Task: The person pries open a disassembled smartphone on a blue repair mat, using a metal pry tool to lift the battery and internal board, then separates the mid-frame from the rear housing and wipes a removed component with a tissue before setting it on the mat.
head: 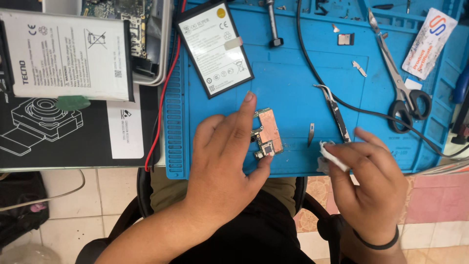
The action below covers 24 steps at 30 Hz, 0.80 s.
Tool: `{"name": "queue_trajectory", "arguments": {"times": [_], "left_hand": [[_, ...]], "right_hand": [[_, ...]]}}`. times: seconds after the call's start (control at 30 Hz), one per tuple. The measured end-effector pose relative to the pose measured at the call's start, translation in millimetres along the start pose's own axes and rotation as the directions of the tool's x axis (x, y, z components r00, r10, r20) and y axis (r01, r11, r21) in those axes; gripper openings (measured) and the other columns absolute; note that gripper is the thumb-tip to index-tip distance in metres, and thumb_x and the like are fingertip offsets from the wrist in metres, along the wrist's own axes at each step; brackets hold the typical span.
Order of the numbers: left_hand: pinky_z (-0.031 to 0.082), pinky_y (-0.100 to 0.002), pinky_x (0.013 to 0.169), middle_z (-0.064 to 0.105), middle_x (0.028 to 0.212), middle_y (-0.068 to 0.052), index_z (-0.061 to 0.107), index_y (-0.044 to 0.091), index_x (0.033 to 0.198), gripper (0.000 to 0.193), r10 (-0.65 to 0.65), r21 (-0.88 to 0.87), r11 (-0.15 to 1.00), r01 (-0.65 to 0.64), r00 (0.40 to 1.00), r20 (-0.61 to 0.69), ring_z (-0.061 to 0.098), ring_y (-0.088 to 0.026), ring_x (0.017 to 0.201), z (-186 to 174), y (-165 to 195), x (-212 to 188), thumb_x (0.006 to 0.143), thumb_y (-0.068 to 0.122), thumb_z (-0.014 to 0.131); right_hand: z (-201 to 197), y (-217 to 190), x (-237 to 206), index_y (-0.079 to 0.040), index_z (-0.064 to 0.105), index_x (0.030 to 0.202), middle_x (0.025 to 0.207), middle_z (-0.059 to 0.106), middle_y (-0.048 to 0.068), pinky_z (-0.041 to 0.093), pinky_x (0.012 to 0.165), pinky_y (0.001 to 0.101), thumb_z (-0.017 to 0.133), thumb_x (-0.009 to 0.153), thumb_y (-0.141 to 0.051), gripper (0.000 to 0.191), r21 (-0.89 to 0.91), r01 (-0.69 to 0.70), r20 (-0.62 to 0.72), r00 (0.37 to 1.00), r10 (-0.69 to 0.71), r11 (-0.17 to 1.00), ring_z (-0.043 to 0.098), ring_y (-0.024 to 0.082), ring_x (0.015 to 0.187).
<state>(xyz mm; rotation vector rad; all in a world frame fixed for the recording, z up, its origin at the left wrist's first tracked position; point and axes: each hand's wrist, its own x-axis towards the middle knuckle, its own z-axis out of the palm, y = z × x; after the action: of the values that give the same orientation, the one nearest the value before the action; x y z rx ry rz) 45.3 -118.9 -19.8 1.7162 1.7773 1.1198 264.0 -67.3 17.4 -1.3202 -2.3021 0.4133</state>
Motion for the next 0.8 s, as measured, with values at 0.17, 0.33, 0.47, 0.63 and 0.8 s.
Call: {"name": "queue_trajectory", "arguments": {"times": [0.17,0.33,0.47,0.63,0.8], "left_hand": [[0.043,-0.043,0.106,0.064,0.125,-0.014,0.035,0.001,0.156,0.092,0.011,0.013,1.000,-0.011,1.000,-0.014,0.054,-0.034,0.117,4.5,7.8,-1.7,0.080,0.014,0.085],[0.041,-0.044,0.108,0.063,0.135,-0.017,0.033,-0.001,0.156,0.093,0.039,0.004,0.999,-0.039,0.999,-0.019,0.054,-0.036,0.123,6.2,12.8,-5.4,0.081,0.013,0.086],[0.039,-0.044,0.112,0.062,0.139,-0.016,0.029,-0.001,0.158,0.095,0.071,0.005,0.997,-0.071,0.997,-0.023,0.055,-0.035,0.127,7.8,14.0,-7.8,0.084,0.014,0.086],[0.040,-0.044,0.113,0.062,0.141,-0.014,0.028,0.000,0.159,0.095,0.070,0.003,0.998,-0.070,0.997,-0.017,0.055,-0.033,0.128,8.6,15.0,-10.1,0.085,0.014,0.086],[0.042,-0.045,0.112,0.062,0.139,-0.015,0.026,0.002,0.159,0.098,0.102,0.009,0.995,-0.101,0.993,-0.062,0.056,-0.034,0.128,9.6,12.4,-10.8,0.082,0.012,0.086]], "right_hand": [[3.6,6.4,-5.8,-0.008,0.074,0.110,0.104,0.066,0.008,0.049,0.087,0.0370,0.080,0.079,-0.001,0.032,0.036,0.048,0.060,0.997,-0.051,0.998,0.064,0.028,0.097],[3.1,6.2,-7.9,-0.009,0.076,0.107,0.103,0.069,0.006,0.048,0.085,0.0393,0.080,0.076,-0.001,0.033,-0.048,0.110,0.039,0.993,-0.108,0.993,0.063,0.027,0.092],[2.0,3.2,-10.2,-0.010,0.075,0.111,0.107,0.069,0.005,0.051,0.086,0.0354,0.079,0.081,0.001,0.032,0.005,0.039,-0.006,0.999,-0.039,0.999,0.064,0.026,0.097],[6.6,3.1,-7.0,-0.009,0.074,0.111,0.108,0.070,0.005,0.052,0.084,0.0344,0.079,0.083,0.000,0.030,0.050,0.047,-0.039,0.998,-0.046,0.998,0.066,0.025,0.097],[8.5,5.9,-6.7,-0.009,0.074,0.114,0.109,0.071,0.006,0.053,0.084,0.0334,0.080,0.086,0.000,0.029,0.045,0.020,-0.054,0.998,-0.017,0.999,0.066,0.025,0.098]]}}
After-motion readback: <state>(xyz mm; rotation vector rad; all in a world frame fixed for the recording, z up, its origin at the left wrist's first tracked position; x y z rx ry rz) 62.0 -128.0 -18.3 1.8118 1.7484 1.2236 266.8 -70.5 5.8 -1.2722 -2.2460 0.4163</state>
